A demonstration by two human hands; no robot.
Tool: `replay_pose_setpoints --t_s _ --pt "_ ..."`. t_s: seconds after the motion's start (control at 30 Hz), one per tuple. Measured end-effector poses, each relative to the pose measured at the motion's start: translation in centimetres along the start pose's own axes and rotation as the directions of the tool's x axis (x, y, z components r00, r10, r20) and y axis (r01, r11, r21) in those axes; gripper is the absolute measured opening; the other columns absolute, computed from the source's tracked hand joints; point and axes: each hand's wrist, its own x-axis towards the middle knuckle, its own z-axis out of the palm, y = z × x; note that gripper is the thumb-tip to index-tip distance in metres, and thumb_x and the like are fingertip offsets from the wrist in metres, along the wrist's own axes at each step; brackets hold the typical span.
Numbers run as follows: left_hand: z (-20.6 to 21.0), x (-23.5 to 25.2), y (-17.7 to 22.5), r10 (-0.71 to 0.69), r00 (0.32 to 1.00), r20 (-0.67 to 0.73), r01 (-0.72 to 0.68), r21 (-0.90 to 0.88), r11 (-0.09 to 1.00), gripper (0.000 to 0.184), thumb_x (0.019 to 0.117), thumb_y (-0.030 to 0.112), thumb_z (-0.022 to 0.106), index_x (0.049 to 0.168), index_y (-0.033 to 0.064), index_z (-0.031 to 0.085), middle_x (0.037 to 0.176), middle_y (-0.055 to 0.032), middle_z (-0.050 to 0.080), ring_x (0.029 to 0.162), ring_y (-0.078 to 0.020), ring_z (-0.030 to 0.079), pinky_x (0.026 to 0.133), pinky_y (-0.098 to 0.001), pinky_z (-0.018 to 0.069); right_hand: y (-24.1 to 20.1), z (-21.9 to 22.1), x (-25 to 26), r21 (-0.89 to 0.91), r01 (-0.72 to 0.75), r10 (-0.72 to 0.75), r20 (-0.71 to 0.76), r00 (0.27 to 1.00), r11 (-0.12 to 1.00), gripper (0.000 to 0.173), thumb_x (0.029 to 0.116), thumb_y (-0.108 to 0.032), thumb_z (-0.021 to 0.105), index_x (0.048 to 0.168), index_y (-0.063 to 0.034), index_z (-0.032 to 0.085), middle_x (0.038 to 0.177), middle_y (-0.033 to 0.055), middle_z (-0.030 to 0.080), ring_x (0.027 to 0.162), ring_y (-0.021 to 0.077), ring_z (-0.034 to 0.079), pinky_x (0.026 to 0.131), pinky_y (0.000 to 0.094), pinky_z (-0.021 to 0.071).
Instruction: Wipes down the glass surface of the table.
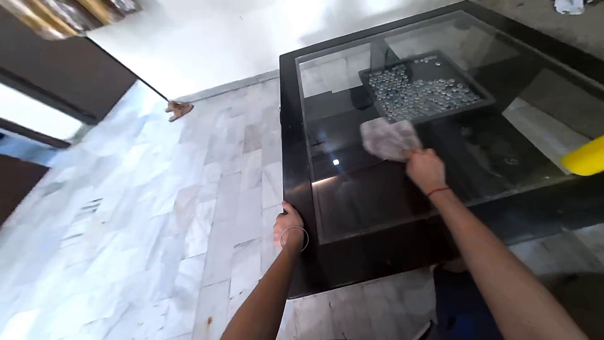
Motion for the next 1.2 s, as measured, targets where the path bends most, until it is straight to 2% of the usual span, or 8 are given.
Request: replay_pose_setpoints --t_s 0.17,0.4,0.5,0.67,0.83,0.93,1.07,1.2 --pt "0.0 0.4 -0.1 -0.007 1.0 0.022 0.008 -0.023 1.0 0.081 0.1093 0.059 0.011 0.13 0.0029 0.066 0.134 -0.0273 0.064 0.13 -0.0437 0.059 0.101 -0.0646 0.046 6.8 -1.7 0.4 0.036 -0.333 0.334 -0.173 0.927 0.942 0.036 0.1018 -0.006 0.052 0.136 -0.0074 0.066 0.135 0.0332 0.059 0.125 0.0612 0.052 0.085 0.0762 0.0455" --pt "0.0 0.5 -0.1 -0.013 0.999 0.034 0.014 -0.028 0.999 0.08 0.1096 0.059 0.013 0.128 0.004 0.068 0.131 -0.0272 0.066 0.129 -0.0443 0.059 0.1 -0.0657 0.045 4.0 -0.6 2.5 0.07 -0.367 0.374 -0.184 0.909 0.927 0.035 0.1019 -0.004 0.05 0.134 -0.0008 0.065 0.136 0.0361 0.056 0.129 0.0602 0.05 0.089 0.0735 0.046" --pt "0.1 0.6 -0.1 -0.017 0.999 0.042 0.018 -0.032 0.999 0.079 0.1096 0.059 0.013 0.129 0.0047 0.067 0.13 -0.0271 0.066 0.128 -0.0448 0.059 0.099 -0.0663 0.0452 0.3 1.3 3.4 0.041 -0.227 0.231 -0.176 0.957 0.973 0.037 0.1015 -0.002 0.049 0.134 -0.0026 0.066 0.135 0.0332 0.058 0.129 0.0568 0.051 0.091 0.0696 0.0481" --pt "-0.1 0.3 0.1 -0.017 0.999 0.033 0.017 -0.018 1.0 0.078 0.1103 0.057 0.014 0.128 0.0031 0.067 0.126 -0.0282 0.067 0.125 -0.0459 0.061 0.098 -0.0663 0.046 -8.5 4.7 3.0 0.11 0.17 -0.161 -0.083 0.983 0.979 0.041 0.0986 0.003 0.052 0.134 -0.0082 0.068 0.134 0.0262 0.063 0.126 0.0508 0.056 0.094 0.0624 0.0492" --pt "0.1 0.5 0.2 -0.019 1.0 0.01 0.02 -0.013 1.0 0.076 0.1112 0.055 0.015 0.129 0.0012 0.066 0.128 -0.0304 0.066 0.127 -0.0483 0.059 0.1 -0.0683 0.044 -15.1 7.3 0.7 0.199 0.56 -0.585 0.096 0.806 0.804 0.041 0.0961 0.002 0.058 0.133 -0.0102 0.07 0.135 0.0218 0.064 0.122 0.0454 0.059 0.092 0.0561 0.0514" --pt "0.3 0.6 0.2 -0.032 0.999 0.005 0.032 -0.014 0.999 0.077 0.111 0.056 0.016 0.129 0.0007 0.066 0.128 -0.0317 0.065 0.126 -0.0492 0.059 0.099 -0.0691 0.0436 -15.2 7.3 0.7 0.202 0.665 -0.694 0.16 0.702 0.719 0.042 0.0968 0.002 0.059 0.134 -0.0134 0.07 0.138 0.0185 0.063 0.121 0.0432 0.06 0.092 0.0534 0.0512" --pt "0.3 0.7 0.3 -0.046 0.999 -0.007 0.046 -0.019 0.999 0.076 0.1108 0.056 0.017 0.126 0.0016 0.067 0.125 -0.0311 0.066 0.125 -0.0491 0.06 0.097 -0.0691 0.0441 -10.6 5.7 3.9 0.174 0.561 -0.581 0.098 0.808 0.809 0.04 0.0979 0.002 0.055 0.129 -0.0156 0.073 0.141 0.0158 0.064 0.12 0.0461 0.06 0.093 0.0597 0.0485" --pt "0.2 0.7 0.4 -0.06 0.998 -0.017 0.06 -0.022 0.998 0.075 0.1111 0.056 0.018 0.126 0.0026 0.068 0.125 -0.0296 0.067 0.125 -0.0483 0.06 0.097 -0.069 0.0432 -2.2 2.6 8.3 0.039 0.29 -0.289 -0.041 0.957 0.956 0.04 0.1009 0.0 0.049 0.132 -0.0135 0.071 0.138 0.0224 0.063 0.122 0.0549 0.057 0.087 0.0701 0.0481"
